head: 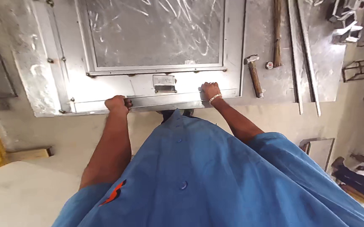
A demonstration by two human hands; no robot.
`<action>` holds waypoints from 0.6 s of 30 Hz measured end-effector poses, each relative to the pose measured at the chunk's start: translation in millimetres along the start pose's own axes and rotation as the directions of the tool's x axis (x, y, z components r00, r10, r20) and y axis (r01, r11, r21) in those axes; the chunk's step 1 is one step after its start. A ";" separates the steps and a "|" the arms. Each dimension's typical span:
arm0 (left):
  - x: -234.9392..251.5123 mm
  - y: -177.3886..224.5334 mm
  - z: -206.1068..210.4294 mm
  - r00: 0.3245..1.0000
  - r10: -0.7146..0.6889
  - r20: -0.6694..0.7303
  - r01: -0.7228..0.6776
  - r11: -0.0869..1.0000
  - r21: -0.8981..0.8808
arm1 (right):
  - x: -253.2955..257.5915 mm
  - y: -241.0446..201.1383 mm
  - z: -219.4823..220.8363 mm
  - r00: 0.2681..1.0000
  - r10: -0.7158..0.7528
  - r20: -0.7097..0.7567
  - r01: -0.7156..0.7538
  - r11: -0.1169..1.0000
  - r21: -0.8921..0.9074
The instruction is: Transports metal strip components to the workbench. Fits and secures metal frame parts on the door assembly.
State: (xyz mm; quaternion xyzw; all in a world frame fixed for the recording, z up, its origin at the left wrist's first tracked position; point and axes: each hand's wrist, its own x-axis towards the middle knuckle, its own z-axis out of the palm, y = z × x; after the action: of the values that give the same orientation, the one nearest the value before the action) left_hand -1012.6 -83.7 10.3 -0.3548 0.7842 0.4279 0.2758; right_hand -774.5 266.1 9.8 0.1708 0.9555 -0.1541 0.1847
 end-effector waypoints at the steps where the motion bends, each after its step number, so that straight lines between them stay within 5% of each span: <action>1: -1.3 -2.4 1.0 1.000 0.008 0.006 -0.008 1.000 0.017 | -4.8 3.8 2.3 1.000 -0.007 0.004 0.007 1.000 0.006; 18: 18.3 -8.9 -15.7 0.999 0.042 0.016 -0.042 0.999 0.011 | -31.8 59.7 9.4 0.969 0.247 -0.013 -0.245 0.964 0.103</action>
State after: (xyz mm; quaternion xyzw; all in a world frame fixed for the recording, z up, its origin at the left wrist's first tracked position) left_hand -1018.5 -106.6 0.2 -0.3332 0.7916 0.4321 0.2750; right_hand -721.0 307.5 0.5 0.2991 0.9203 -0.1755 0.1811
